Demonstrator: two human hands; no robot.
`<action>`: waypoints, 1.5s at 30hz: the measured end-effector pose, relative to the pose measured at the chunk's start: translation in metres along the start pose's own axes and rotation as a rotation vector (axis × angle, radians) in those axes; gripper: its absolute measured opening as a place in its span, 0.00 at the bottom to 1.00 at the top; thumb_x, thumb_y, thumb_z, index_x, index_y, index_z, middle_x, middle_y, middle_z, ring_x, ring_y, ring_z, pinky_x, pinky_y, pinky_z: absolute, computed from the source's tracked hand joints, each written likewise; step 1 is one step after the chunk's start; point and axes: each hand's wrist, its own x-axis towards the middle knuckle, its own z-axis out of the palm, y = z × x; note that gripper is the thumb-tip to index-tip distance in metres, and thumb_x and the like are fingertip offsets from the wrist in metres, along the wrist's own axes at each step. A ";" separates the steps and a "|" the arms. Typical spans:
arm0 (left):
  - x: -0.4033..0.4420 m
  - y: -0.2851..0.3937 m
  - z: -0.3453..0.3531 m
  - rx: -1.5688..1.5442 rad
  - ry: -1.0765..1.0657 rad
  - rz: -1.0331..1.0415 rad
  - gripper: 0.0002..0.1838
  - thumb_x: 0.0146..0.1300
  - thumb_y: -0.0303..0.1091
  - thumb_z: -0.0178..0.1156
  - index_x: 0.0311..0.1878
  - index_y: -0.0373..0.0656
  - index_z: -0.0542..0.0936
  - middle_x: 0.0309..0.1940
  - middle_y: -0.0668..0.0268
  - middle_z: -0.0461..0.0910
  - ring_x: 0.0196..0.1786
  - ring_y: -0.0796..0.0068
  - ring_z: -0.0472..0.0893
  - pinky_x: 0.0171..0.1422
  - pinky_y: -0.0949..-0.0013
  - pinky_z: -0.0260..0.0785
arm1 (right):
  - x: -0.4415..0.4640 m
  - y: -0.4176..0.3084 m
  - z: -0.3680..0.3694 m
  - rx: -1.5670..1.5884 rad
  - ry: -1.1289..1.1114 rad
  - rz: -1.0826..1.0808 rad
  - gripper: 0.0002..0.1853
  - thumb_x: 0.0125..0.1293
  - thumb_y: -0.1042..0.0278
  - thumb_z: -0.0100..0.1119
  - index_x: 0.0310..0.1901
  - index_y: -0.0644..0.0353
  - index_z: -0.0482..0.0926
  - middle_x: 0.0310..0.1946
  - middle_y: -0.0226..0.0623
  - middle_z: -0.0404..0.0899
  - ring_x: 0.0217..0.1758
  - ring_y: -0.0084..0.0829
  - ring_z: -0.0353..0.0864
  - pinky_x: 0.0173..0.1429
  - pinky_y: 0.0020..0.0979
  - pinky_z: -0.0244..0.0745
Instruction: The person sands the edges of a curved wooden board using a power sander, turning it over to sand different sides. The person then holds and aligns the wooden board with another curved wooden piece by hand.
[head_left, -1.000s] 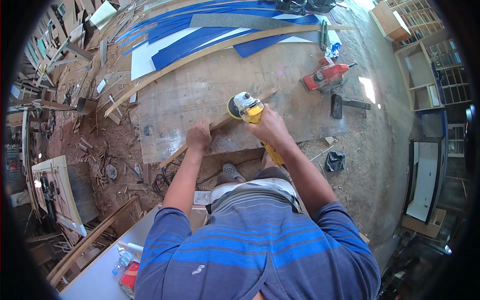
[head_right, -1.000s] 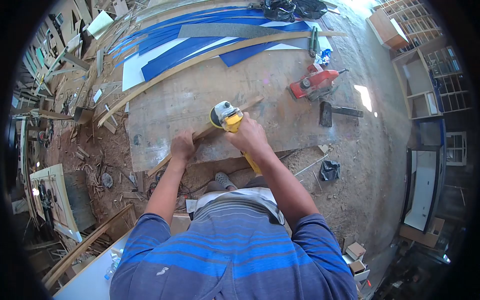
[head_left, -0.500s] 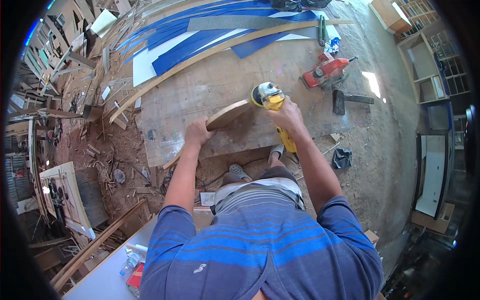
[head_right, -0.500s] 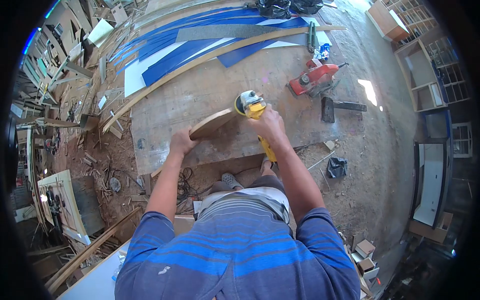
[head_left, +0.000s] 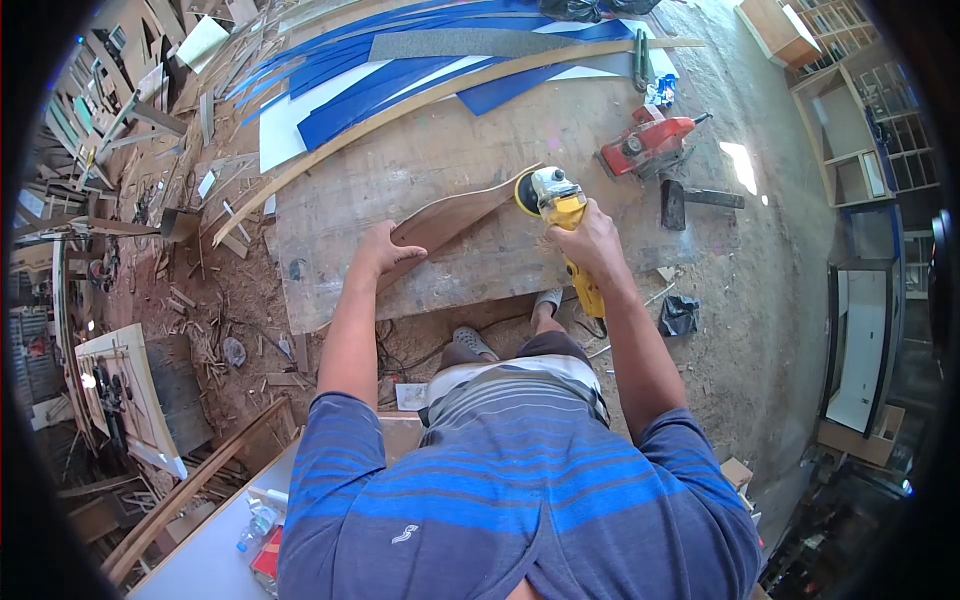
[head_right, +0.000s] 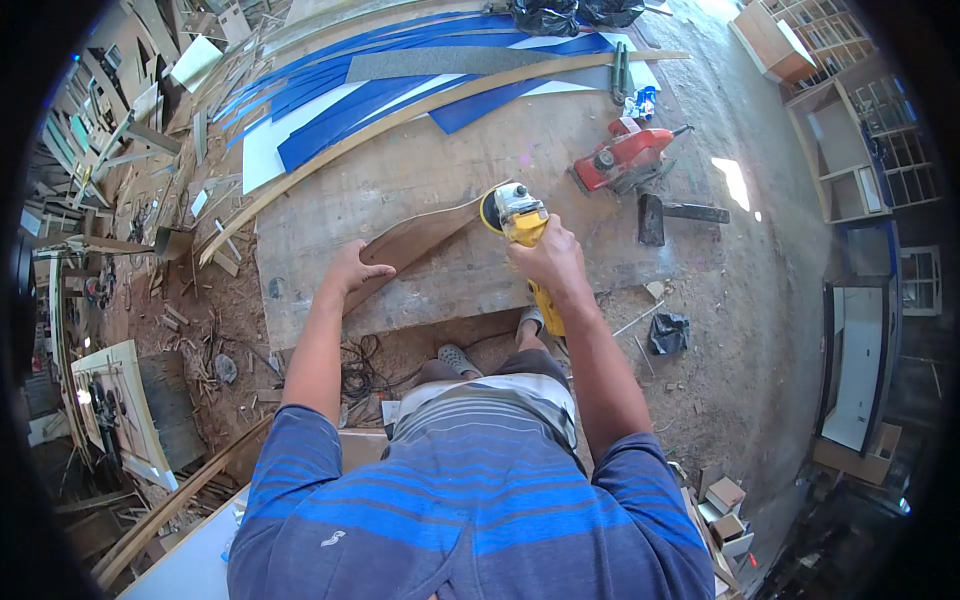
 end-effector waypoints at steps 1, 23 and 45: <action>-0.006 0.001 0.003 0.019 0.052 0.036 0.45 0.42 0.64 0.88 0.56 0.39 0.86 0.52 0.45 0.90 0.56 0.44 0.89 0.62 0.49 0.81 | 0.000 -0.002 0.000 0.012 -0.009 -0.016 0.36 0.57 0.49 0.74 0.58 0.70 0.76 0.52 0.64 0.88 0.60 0.61 0.88 0.66 0.51 0.82; -0.061 0.015 0.061 0.259 0.454 0.327 0.22 0.68 0.55 0.73 0.46 0.46 0.81 0.33 0.53 0.88 0.39 0.44 0.89 0.42 0.45 0.81 | -0.024 -0.058 0.039 0.000 -0.244 -0.147 0.37 0.60 0.48 0.74 0.60 0.70 0.75 0.54 0.65 0.87 0.62 0.61 0.87 0.68 0.52 0.81; -0.062 0.020 0.057 0.289 0.408 0.293 0.21 0.64 0.52 0.76 0.45 0.47 0.80 0.36 0.57 0.88 0.40 0.49 0.89 0.44 0.48 0.81 | 0.032 -0.025 0.019 -0.196 -0.040 -0.068 0.31 0.60 0.56 0.73 0.59 0.67 0.73 0.50 0.62 0.89 0.58 0.61 0.90 0.65 0.53 0.84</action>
